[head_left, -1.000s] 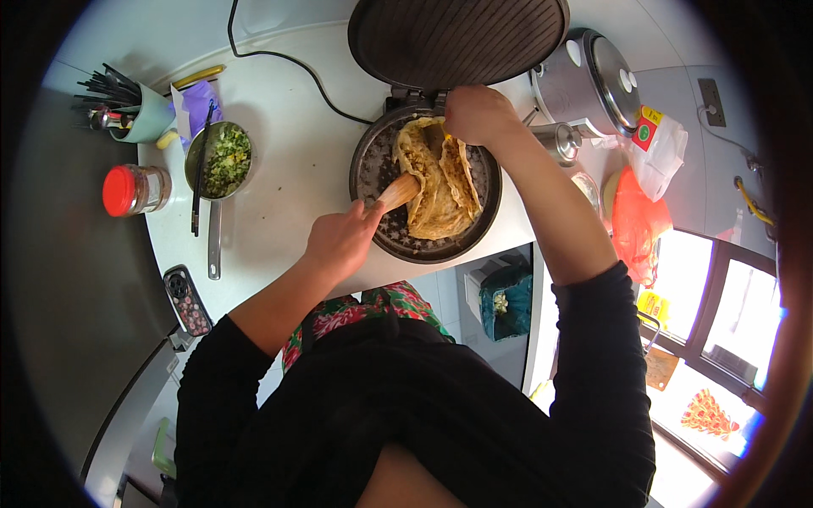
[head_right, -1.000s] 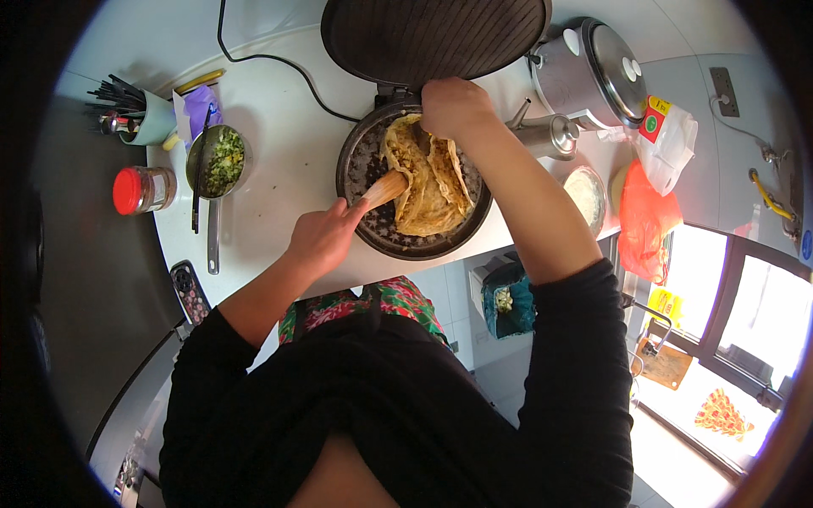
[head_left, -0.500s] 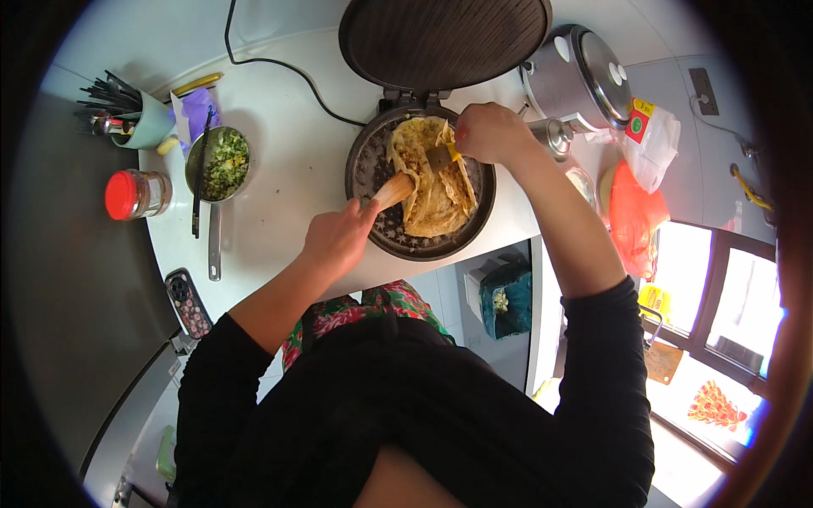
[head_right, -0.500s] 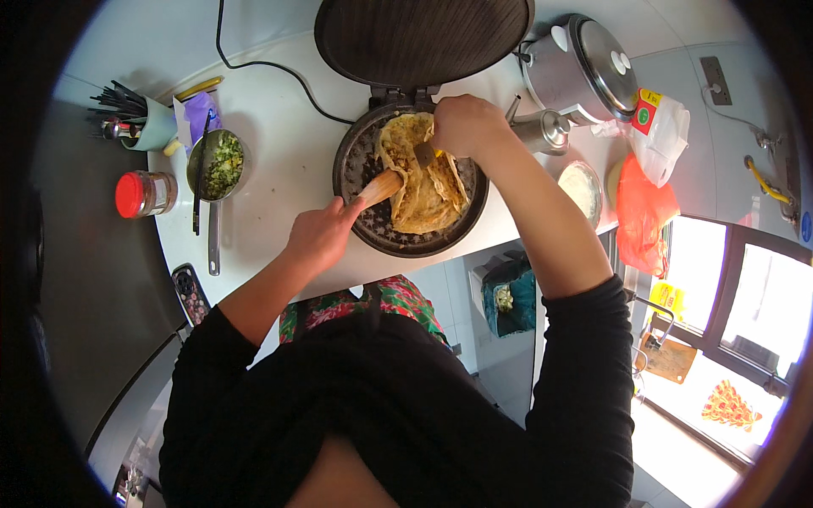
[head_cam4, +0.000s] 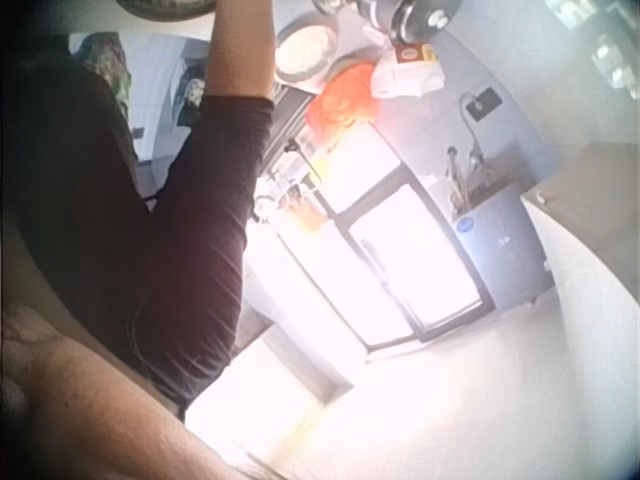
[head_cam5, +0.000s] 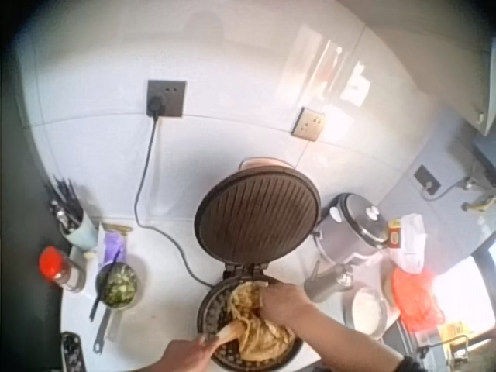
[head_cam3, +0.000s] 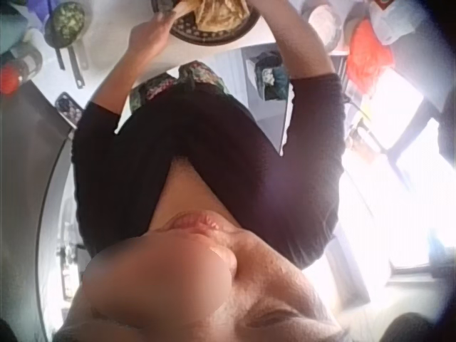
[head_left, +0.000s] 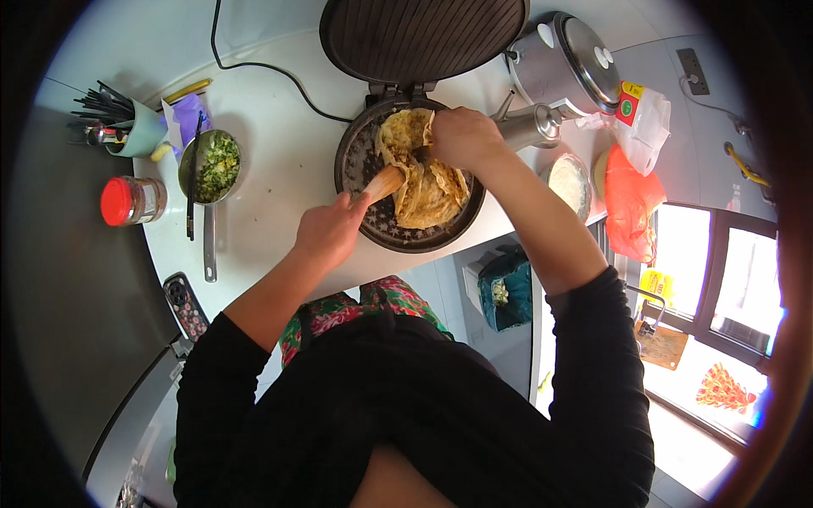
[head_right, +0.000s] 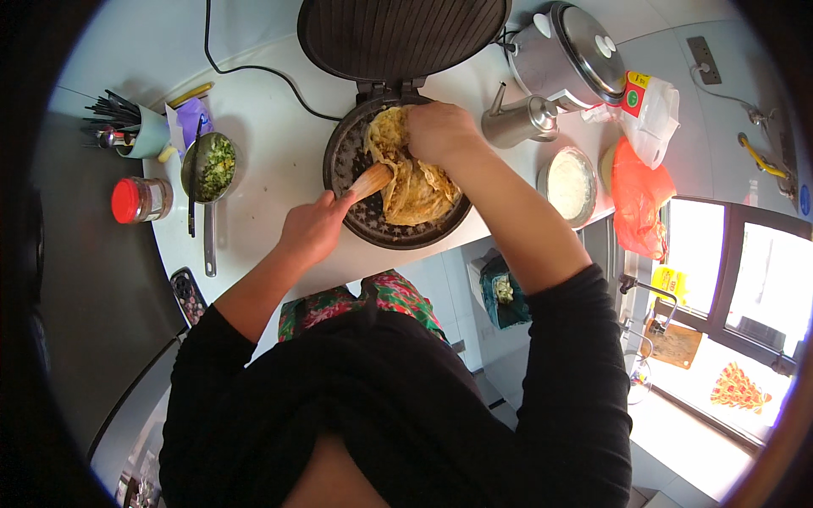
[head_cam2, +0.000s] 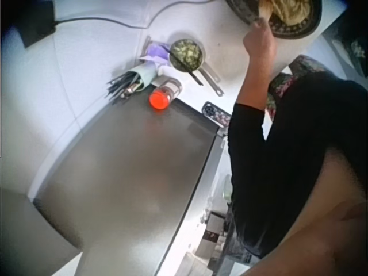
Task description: The person folds a cooked crepe in an electric griddle using a wooden spatula and a metal scraper, then transfers it to a metal plate. They move the plate to a dining table and return to the kitchen.
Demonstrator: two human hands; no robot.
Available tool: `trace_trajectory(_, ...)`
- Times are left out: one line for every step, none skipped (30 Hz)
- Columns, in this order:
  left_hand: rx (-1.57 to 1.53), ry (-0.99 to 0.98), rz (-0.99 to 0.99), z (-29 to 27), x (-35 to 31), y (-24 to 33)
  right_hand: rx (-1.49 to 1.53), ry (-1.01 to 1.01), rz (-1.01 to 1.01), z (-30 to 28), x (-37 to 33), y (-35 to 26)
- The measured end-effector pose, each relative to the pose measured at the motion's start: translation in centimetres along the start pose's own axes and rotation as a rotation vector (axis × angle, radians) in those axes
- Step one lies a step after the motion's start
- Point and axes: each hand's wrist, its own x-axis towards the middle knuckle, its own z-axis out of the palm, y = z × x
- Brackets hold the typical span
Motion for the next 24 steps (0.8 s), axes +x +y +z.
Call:
trace_trajectory(0.000,-0.005,0.000,0.0,0.0,0.0,0.015,0.001,0.004,-0.3,-0.5,0.6)
trace_trajectory(-0.003,-0.010,-0.003,0.0,-0.1,0.0,0.019,0.001,0.013,-0.5,-1.1,1.1)
trace_trajectory(0.002,-0.001,-0.005,0.0,-0.1,0.0,0.025,-0.015,0.010,-0.4,-1.6,1.4)
trace_trajectory(0.008,0.004,-0.003,0.0,-0.2,0.0,0.025,-0.033,0.018,-0.1,-2.2,1.5)
trace_trajectory(0.027,-0.001,-0.003,0.0,-0.2,0.1,0.026,-0.051,0.028,0.2,-2.6,1.7)
trace_trajectory(0.011,-0.004,-0.008,0.0,-0.1,0.1,0.024,-0.068,0.028,0.6,-2.9,1.6)
trace_trajectory(0.009,-0.016,-0.016,0.0,-0.1,0.2,0.023,-0.084,0.027,1.2,-3.1,1.4)
trace_trajectory(0.019,-0.018,-0.022,0.0,-0.1,0.2,0.029,-0.110,0.031,1.7,-3.1,1.4)
trace_trajectory(0.014,-0.014,-0.016,0.0,-0.1,0.2,0.033,-0.084,0.027,2.1,-3.1,1.5)
trace_trajectory(0.020,-0.001,-0.008,0.0,-0.1,0.1,0.044,-0.071,0.026,2.5,-3.1,1.5)
trace_trajectory(0.033,-0.006,-0.004,0.0,-0.2,0.1,0.057,-0.060,0.026,2.9,-3.2,1.5)
trace_trajectory(0.019,-0.001,-0.008,0.0,-0.2,0.1,0.064,-0.047,0.027,3.3,-3.3,1.5)
trace_trajectory(0.012,-0.009,-0.014,0.0,-0.2,0.1,0.069,-0.034,0.030,3.7,-3.4,1.4)
trace_trajectory(0.011,0.005,-0.014,0.1,-0.1,0.2,0.065,-0.022,0.048,4.0,-3.5,1.2)
trace_trajectory(0.004,-0.006,-0.016,0.2,0.0,0.2,0.057,-0.019,0.035,4.2,-3.7,1.0)
trace_trajectory(0.003,0.003,-0.013,0.2,-0.1,0.2,0.041,-0.020,0.036,4.4,-3.8,0.7)
trace_trajectory(0.005,0.013,-0.009,0.2,-0.1,0.2,0.034,-0.019,0.031,4.4,-4.1,0.5)
trace_trajectory(0.016,0.011,-0.007,0.2,0.0,0.2,0.037,0.004,-0.002,4.4,-4.4,0.4)
trace_trajectory(0.028,0.012,-0.008,0.1,0.0,0.2,0.039,0.011,0.013,4.3,-4.8,0.5)
trace_trajectory(0.043,0.009,-0.011,0.1,0.0,0.3,0.052,0.004,0.018,4.0,-5.1,0.8)
trace_trajectory(0.044,0.017,-0.007,0.0,0.0,0.3,0.066,-0.002,0.020,3.8,-5.4,1.1)
trace_trajectory(0.047,0.019,-0.006,0.0,-0.1,0.3,0.080,0.005,0.036,3.6,-5.9,1.6)
trace_trajectory(0.050,0.001,-0.017,0.0,-0.2,0.3,0.093,0.007,0.047,3.6,-6.5,2.2)
trace_trajectory(0.041,0.012,-0.018,0.0,-0.3,0.4,0.101,0.027,0.062,3.9,-7.0,2.3)
